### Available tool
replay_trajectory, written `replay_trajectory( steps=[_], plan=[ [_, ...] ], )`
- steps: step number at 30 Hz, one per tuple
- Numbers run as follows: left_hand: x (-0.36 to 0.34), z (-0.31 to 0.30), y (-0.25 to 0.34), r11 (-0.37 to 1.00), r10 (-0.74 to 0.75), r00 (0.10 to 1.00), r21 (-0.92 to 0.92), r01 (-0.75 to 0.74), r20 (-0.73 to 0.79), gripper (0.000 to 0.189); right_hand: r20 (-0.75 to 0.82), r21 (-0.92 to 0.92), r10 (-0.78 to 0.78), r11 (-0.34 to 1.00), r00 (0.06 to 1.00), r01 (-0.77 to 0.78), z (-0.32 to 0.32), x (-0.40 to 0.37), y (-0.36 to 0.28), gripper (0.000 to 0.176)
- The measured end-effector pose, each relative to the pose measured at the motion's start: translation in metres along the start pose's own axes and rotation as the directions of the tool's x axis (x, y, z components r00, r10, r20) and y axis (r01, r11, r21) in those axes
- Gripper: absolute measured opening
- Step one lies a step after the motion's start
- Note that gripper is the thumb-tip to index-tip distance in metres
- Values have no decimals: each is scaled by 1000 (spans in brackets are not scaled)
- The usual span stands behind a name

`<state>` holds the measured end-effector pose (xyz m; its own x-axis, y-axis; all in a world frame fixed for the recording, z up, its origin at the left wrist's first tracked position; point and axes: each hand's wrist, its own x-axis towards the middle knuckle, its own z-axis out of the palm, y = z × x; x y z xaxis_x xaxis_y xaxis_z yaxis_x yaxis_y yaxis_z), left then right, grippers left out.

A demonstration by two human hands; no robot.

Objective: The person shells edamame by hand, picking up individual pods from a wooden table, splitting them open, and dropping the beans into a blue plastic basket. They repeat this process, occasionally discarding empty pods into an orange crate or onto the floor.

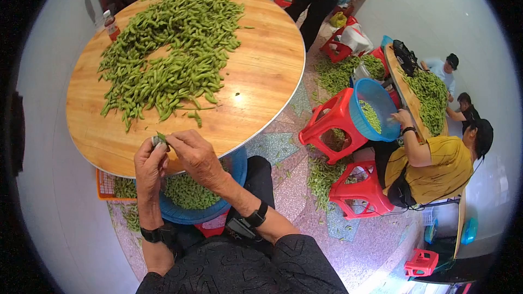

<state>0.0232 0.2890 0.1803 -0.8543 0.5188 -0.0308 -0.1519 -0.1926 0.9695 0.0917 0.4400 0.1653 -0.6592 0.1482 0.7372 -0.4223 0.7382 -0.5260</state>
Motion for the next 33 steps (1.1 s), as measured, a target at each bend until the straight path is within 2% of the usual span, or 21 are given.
replay_trajectory(
  steps=[4,8,10,11,13,18,21,24,26,28,29,31,33],
  plan=[
    [-1,3,-3,999,9,1000,-32,-10,-24,11,-64,28,12,1000,998,-11,-1,2,-7,33],
    [-4,10,-4,998,35,999,-58,-37,-38,10,-59,45,52,998,997,-50,0,-3,-11,33],
    [-7,14,-3,998,39,997,-46,-42,-65,10,-46,127,150,981,988,-143,-1,-4,-14,31],
    [-8,15,-2,998,46,997,-48,-49,-59,10,-51,122,144,983,988,-137,-2,-4,-16,31],
    [-9,17,-3,998,61,995,34,-58,-77,10,15,223,294,931,956,-290,-3,-4,-18,29],
    [-11,17,1,995,64,995,86,-58,-71,10,60,312,345,885,937,-345,1,-6,-7,26],
    [-8,15,-5,982,108,989,164,-90,-103,12,158,456,439,763,885,-459,8,-6,2,27],
    [-7,13,-7,973,139,985,202,-116,-102,11,206,457,459,736,864,-500,12,-8,10,27],
    [-6,10,-13,970,151,983,205,-127,-107,11,187,466,448,743,874,-480,14,-9,12,26],
    [-3,7,-18,969,161,980,208,-135,-115,11,180,336,386,840,905,-425,12,-7,12,25],
    [-3,6,-20,967,174,978,207,-149,-111,10,181,336,384,841,906,-424,10,-7,12,25],
    [-3,2,-18,965,192,975,204,-167,-109,10,181,215,211,945,961,-248,4,-3,11,25],
    [-5,-1,-14,983,71,993,178,-54,-93,10,206,211,187,950,961,-230,0,0,12,26]
  ],
)
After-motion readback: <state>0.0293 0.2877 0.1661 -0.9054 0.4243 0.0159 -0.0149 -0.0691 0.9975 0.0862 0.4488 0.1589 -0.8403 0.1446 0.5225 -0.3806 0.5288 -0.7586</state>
